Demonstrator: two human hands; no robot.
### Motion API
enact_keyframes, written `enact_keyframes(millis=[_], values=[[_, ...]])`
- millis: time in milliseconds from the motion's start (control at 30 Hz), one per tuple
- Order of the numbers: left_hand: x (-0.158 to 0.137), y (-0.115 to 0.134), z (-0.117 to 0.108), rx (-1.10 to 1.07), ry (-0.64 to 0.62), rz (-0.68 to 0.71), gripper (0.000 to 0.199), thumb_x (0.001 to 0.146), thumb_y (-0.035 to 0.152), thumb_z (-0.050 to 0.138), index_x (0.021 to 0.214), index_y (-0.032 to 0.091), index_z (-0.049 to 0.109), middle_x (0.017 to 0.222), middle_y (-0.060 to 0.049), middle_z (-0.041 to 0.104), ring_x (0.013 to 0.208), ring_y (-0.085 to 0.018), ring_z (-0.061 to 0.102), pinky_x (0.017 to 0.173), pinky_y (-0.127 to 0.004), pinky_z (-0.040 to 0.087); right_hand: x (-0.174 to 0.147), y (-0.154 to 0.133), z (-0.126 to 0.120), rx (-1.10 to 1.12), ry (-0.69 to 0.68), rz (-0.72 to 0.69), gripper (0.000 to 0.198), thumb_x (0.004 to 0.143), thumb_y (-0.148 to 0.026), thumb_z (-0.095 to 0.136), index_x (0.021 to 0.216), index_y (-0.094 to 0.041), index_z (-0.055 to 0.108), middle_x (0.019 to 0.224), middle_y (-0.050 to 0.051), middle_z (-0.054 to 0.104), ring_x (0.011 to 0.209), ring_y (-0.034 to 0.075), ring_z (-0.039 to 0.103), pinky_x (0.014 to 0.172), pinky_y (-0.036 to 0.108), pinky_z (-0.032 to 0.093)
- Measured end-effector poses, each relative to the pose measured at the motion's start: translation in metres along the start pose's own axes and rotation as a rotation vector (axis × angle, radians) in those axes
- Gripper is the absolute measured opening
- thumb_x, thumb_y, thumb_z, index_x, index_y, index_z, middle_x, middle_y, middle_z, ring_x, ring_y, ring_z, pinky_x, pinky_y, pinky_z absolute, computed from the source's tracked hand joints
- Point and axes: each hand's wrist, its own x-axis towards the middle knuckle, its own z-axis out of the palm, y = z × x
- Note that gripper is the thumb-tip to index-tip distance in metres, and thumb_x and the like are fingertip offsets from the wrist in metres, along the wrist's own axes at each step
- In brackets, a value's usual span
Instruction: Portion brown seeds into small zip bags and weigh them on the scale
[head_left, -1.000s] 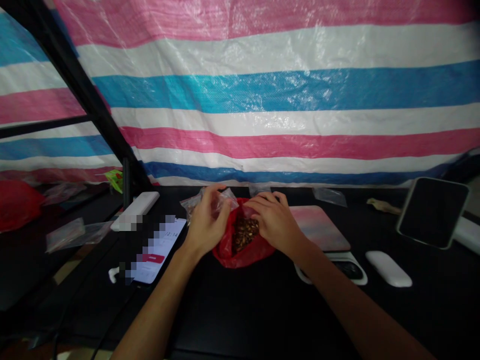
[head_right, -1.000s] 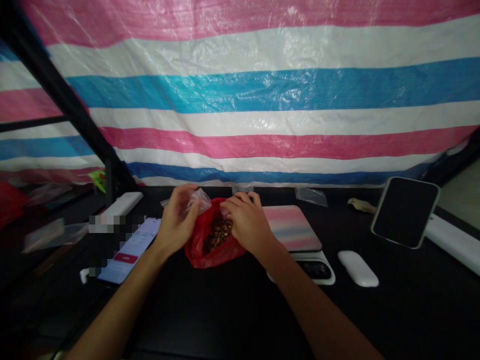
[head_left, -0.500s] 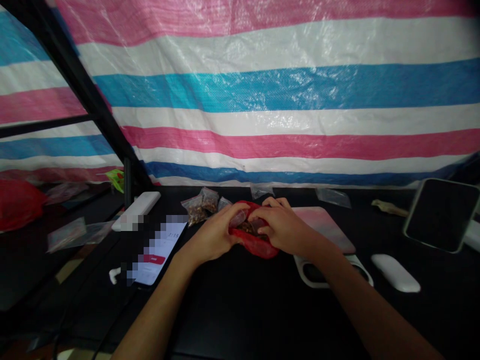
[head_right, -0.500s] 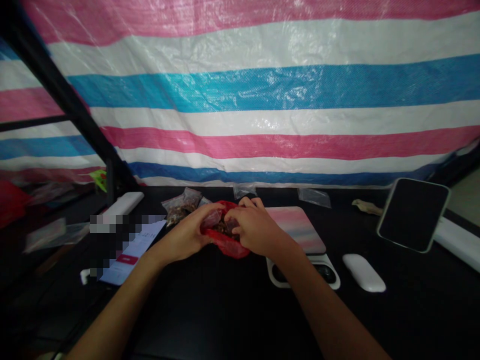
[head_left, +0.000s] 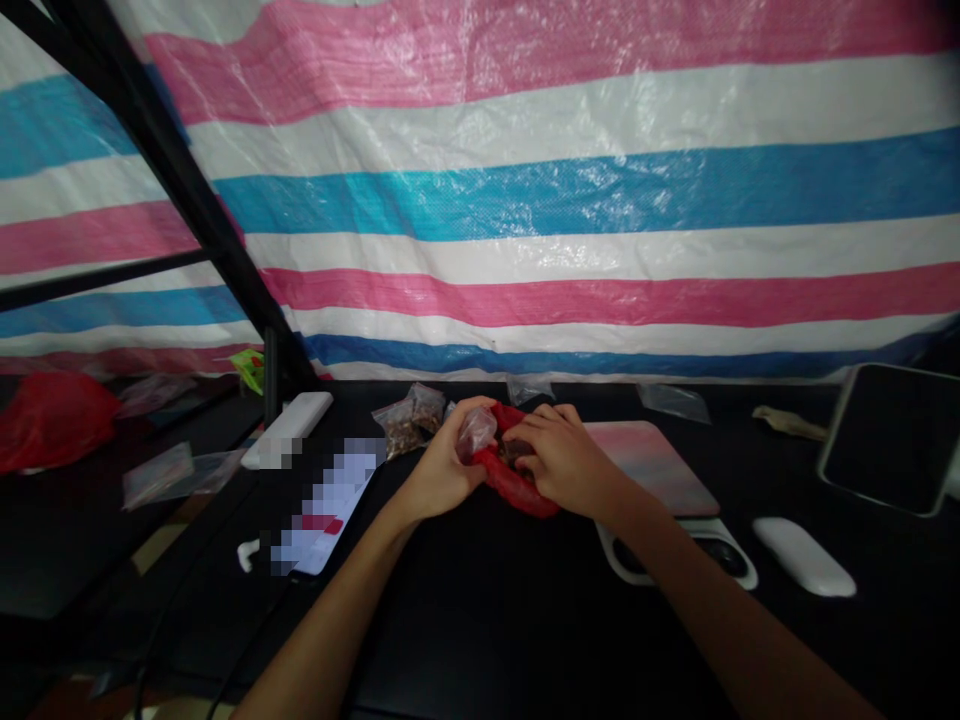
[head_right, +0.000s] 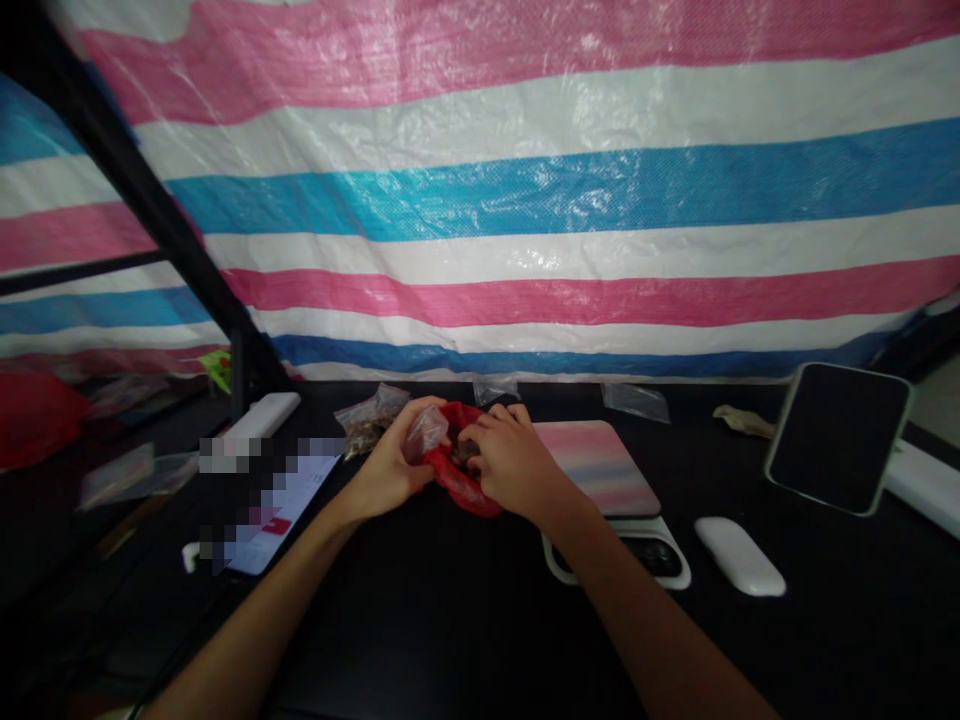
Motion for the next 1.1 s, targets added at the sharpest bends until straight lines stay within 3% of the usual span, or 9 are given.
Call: enact_keyframes(millis=[167,300,400,467,600,733,833,933,1100], values=[[0.001,-0.003,0.000,0.041,0.146,0.081,0.074,0.065,0.006,0.055,0.136,0.026,0.048,0.126,-0.005,0.058,0.105,-0.018,0.062,0.091,-0.030,0.053,0.001,-0.004,0.001,0.026,0.003,0.006,0.029,0.084,-0.007,0.066,0.108,-0.024,0.072,0.110,0.003,0.076,0.108,0.024,0.057,0.094,0.043,0.030],[-0.003,0.004,-0.004,0.462,0.357,0.219,0.065,0.073,0.010,0.051,0.136,0.023,0.048,0.135,-0.008,0.057,0.123,-0.025,0.057,0.111,-0.044,0.044,0.002,-0.006,0.002,-0.009,0.003,0.036,0.026,0.085,-0.010,0.067,0.106,-0.023,0.072,0.109,0.004,0.076,0.107,0.025,0.057,0.094,0.043,0.030],[-0.006,0.012,-0.005,0.772,0.413,0.078,0.056,0.083,0.016,0.056,0.138,0.023,0.047,0.134,-0.010,0.060,0.123,-0.030,0.060,0.109,-0.051,0.045,0.002,-0.006,0.003,-0.031,0.010,0.058,0.024,0.086,-0.012,0.067,0.107,-0.023,0.072,0.108,0.005,0.075,0.107,0.026,0.058,0.095,0.044,0.029],[-0.008,0.015,-0.004,0.836,0.323,-0.018,0.055,0.086,0.021,0.059,0.139,0.024,0.046,0.135,-0.010,0.060,0.120,-0.032,0.062,0.105,-0.051,0.048,0.001,-0.006,0.003,-0.025,0.005,0.051,0.025,0.085,-0.011,0.066,0.106,-0.023,0.072,0.107,0.004,0.075,0.107,0.026,0.058,0.095,0.043,0.029],[-0.007,0.010,0.001,0.643,0.112,0.059,0.065,0.075,0.009,0.062,0.136,0.025,0.041,0.131,-0.008,0.057,0.119,-0.025,0.060,0.106,-0.041,0.048,0.001,-0.008,0.003,-0.013,-0.001,-0.006,0.026,0.082,-0.008,0.066,0.102,-0.023,0.071,0.105,0.003,0.076,0.106,0.025,0.058,0.093,0.043,0.028],[-0.002,-0.001,0.003,0.337,0.204,0.087,0.069,0.068,0.004,0.061,0.130,0.024,0.037,0.117,-0.004,0.054,0.104,-0.017,0.059,0.095,-0.032,0.050,0.002,-0.011,0.004,-0.003,0.027,-0.014,0.020,0.084,-0.012,0.068,0.100,-0.023,0.072,0.103,0.004,0.077,0.104,0.025,0.059,0.092,0.043,0.028],[0.000,-0.001,0.002,0.195,0.283,0.041,0.065,0.073,0.007,0.062,0.129,0.026,0.035,0.109,-0.001,0.054,0.092,-0.014,0.058,0.087,-0.029,0.050,0.003,-0.010,0.006,0.042,0.041,0.036,0.022,0.085,-0.012,0.067,0.102,-0.023,0.072,0.102,0.003,0.077,0.100,0.024,0.062,0.093,0.043,0.029],[0.000,0.003,0.000,0.266,0.351,0.062,0.058,0.082,0.014,0.063,0.132,0.025,0.036,0.109,-0.002,0.056,0.094,-0.016,0.059,0.091,-0.032,0.049,0.004,-0.005,0.008,0.078,0.055,0.098,0.026,0.084,-0.010,0.066,0.105,-0.024,0.072,0.105,0.003,0.078,0.099,0.024,0.064,0.095,0.043,0.029],[0.000,-0.001,-0.004,0.462,0.423,0.118,0.066,0.090,0.017,0.061,0.148,0.025,0.030,0.098,-0.001,0.060,0.085,-0.018,0.061,0.089,-0.035,0.050,0.004,0.006,0.007,0.163,0.110,0.155,0.031,0.085,-0.006,0.062,0.111,-0.024,0.066,0.113,0.004,0.078,0.107,0.025,0.068,0.101,0.047,0.028]])
